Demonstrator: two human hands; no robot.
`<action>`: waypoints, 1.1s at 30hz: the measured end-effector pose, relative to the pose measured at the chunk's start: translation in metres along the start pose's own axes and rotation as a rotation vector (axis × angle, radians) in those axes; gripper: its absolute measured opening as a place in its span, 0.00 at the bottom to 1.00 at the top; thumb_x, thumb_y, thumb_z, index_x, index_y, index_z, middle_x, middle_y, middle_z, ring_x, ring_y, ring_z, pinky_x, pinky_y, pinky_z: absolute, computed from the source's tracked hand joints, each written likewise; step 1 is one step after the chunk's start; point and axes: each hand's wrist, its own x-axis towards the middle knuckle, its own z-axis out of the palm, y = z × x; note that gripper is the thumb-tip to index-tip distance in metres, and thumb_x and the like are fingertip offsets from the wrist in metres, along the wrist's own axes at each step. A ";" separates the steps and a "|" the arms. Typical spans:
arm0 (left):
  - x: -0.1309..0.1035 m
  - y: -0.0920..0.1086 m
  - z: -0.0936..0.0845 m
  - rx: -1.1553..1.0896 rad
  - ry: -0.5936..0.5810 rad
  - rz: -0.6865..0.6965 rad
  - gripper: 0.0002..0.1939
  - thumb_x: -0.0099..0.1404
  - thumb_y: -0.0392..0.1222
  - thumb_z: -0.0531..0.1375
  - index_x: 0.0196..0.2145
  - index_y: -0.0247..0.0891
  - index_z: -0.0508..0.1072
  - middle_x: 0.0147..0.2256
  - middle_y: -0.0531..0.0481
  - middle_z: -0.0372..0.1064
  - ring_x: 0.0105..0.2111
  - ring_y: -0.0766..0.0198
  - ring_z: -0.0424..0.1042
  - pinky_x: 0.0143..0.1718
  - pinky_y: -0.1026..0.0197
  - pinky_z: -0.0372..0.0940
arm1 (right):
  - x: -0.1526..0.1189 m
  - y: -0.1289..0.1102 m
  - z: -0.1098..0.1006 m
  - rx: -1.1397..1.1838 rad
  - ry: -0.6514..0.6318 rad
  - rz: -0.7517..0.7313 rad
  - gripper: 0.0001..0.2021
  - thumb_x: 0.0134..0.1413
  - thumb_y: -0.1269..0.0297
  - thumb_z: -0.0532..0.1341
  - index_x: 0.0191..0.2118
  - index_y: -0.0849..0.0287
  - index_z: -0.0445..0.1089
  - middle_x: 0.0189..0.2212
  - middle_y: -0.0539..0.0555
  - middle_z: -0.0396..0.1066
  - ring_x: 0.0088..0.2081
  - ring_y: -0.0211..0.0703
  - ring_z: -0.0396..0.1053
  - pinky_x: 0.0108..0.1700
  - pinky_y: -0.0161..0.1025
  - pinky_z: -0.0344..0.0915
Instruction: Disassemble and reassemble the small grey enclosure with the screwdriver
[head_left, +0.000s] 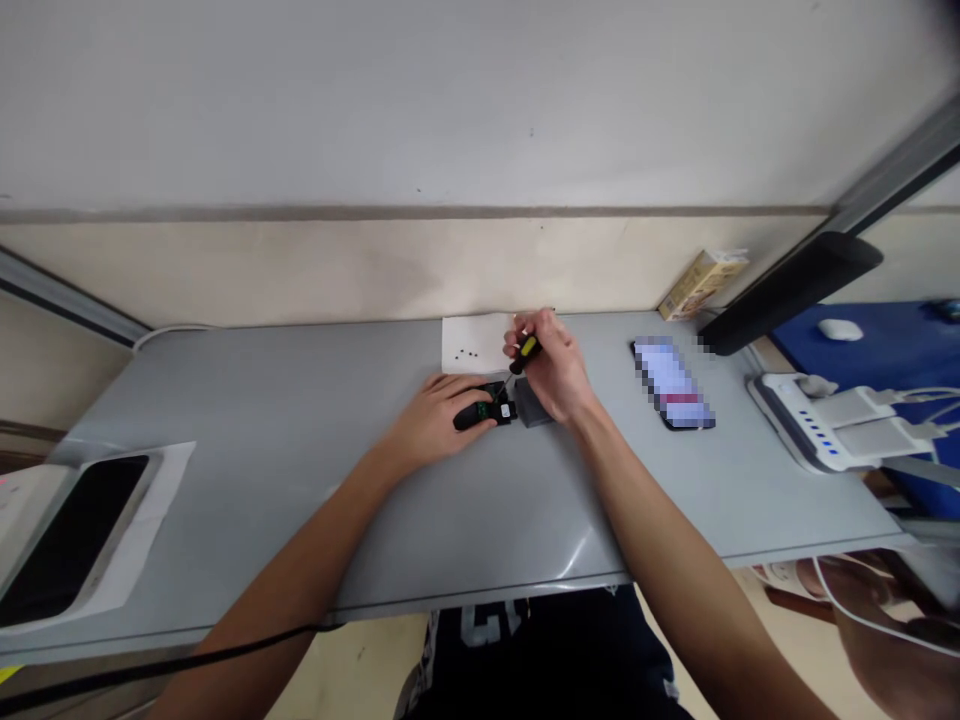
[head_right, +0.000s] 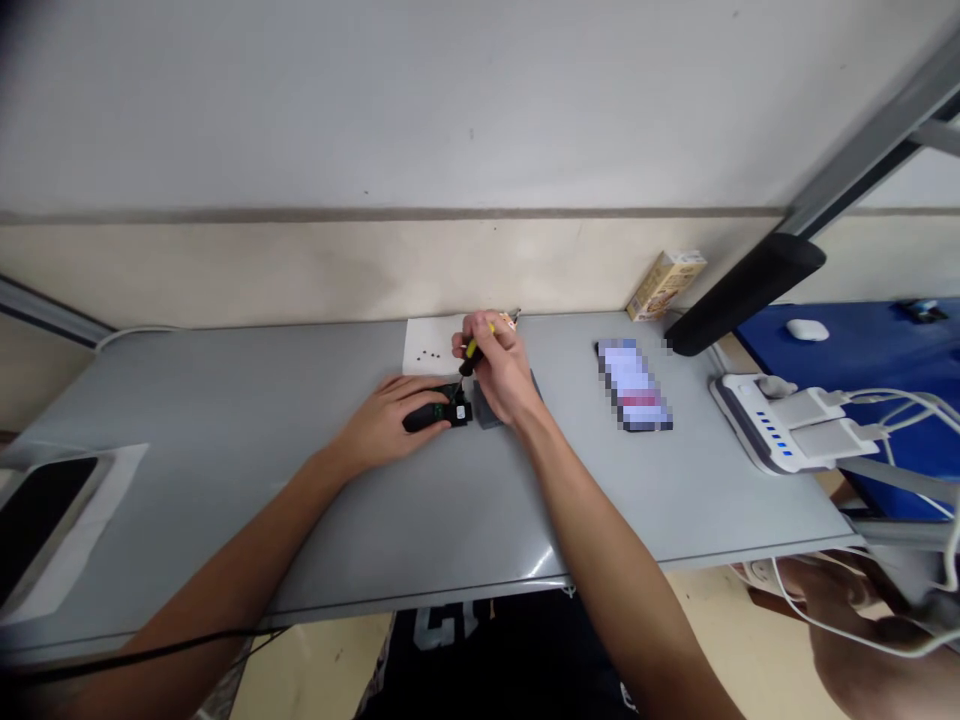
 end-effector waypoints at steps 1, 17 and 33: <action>0.000 0.001 -0.001 -0.002 -0.008 0.000 0.13 0.71 0.50 0.61 0.49 0.45 0.77 0.57 0.48 0.73 0.56 0.54 0.72 0.59 0.47 0.63 | 0.000 0.003 -0.002 -0.023 0.015 -0.010 0.25 0.52 0.38 0.67 0.30 0.55 0.62 0.31 0.49 0.66 0.28 0.34 0.66 0.29 0.36 0.62; 0.001 0.000 0.000 -0.004 -0.010 0.006 0.10 0.69 0.47 0.64 0.45 0.43 0.75 0.57 0.48 0.73 0.56 0.53 0.72 0.58 0.47 0.63 | 0.001 0.003 -0.001 -0.032 -0.009 0.001 0.26 0.51 0.44 0.70 0.32 0.52 0.54 0.30 0.44 0.63 0.25 0.33 0.66 0.27 0.35 0.63; 0.001 0.003 -0.001 0.006 0.004 0.010 0.12 0.70 0.48 0.62 0.49 0.45 0.77 0.57 0.49 0.73 0.57 0.54 0.71 0.60 0.46 0.62 | -0.005 -0.002 0.001 -0.138 0.001 -0.056 0.25 0.49 0.42 0.71 0.30 0.52 0.57 0.27 0.45 0.66 0.23 0.33 0.64 0.28 0.36 0.64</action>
